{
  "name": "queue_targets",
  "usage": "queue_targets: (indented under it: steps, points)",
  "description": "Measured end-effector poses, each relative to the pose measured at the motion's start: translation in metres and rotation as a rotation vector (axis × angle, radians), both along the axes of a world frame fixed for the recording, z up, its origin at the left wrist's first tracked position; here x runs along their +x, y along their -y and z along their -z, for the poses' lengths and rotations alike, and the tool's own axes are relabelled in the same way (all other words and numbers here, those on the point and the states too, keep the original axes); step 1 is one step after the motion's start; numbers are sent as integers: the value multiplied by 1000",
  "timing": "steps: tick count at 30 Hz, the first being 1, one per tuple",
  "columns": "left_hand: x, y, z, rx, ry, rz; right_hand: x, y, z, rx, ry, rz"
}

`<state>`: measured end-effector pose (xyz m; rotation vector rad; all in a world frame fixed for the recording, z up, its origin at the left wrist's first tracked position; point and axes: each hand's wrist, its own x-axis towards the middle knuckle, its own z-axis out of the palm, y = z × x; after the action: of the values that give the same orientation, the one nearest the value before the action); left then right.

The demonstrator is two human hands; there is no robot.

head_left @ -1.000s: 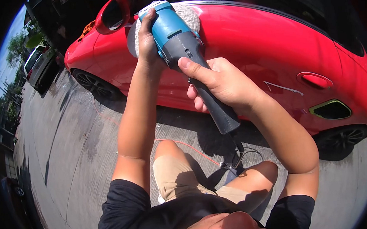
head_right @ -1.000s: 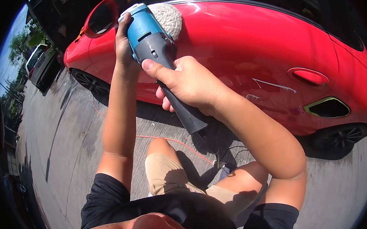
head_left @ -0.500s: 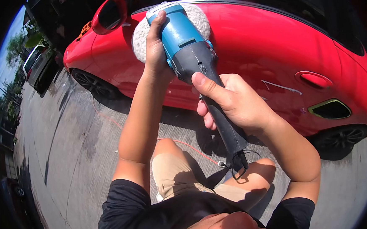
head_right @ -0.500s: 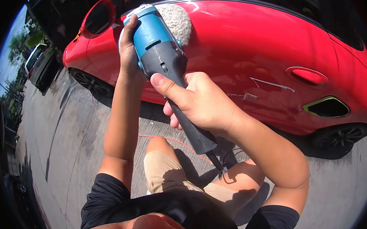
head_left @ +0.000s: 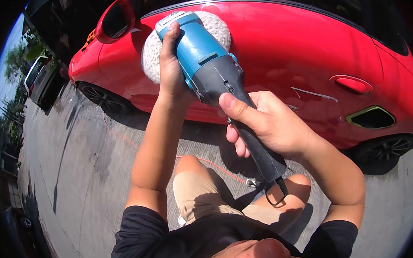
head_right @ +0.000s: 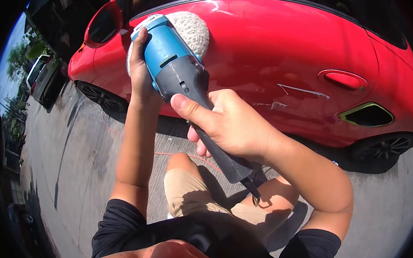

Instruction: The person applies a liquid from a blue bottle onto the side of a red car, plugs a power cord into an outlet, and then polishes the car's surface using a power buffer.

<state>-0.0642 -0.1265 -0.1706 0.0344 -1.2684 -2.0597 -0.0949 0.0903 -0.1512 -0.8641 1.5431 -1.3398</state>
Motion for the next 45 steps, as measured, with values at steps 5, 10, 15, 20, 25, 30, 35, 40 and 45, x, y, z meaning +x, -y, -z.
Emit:
queue_targets:
  steps: [5, 10, 15, 20, 25, 30, 35, 40, 45]
  points:
    - [-33, 17, -25, -69, -8, 100, -6, 10, -16, -45, -20, 112]
    - [-7, -7, 3, 64, -4, 142, 11, -15, -1, 15, 11, 50]
    - [0, -14, -7, -14, 32, 70, 17, -18, -4, 6, 60, 64]
    - [-26, -2, -35, -117, 45, 85, 8, 0, -14, -93, 41, 151]
    - [-23, 26, -25, -109, 26, 64, 2, 17, -6, -111, 58, 44]
    - [-14, 47, -20, -85, 41, 115, 4, 27, -3, -115, 66, 7]
    - [-31, 8, -32, -154, 80, 126, 11, -1, -7, -156, 88, 91]
    - [-33, 18, -29, -141, 58, 162, 12, 8, -3, -166, 64, 98]
    - [-5, 70, -18, -99, 49, 100, 13, 49, 0, -126, 67, -34]
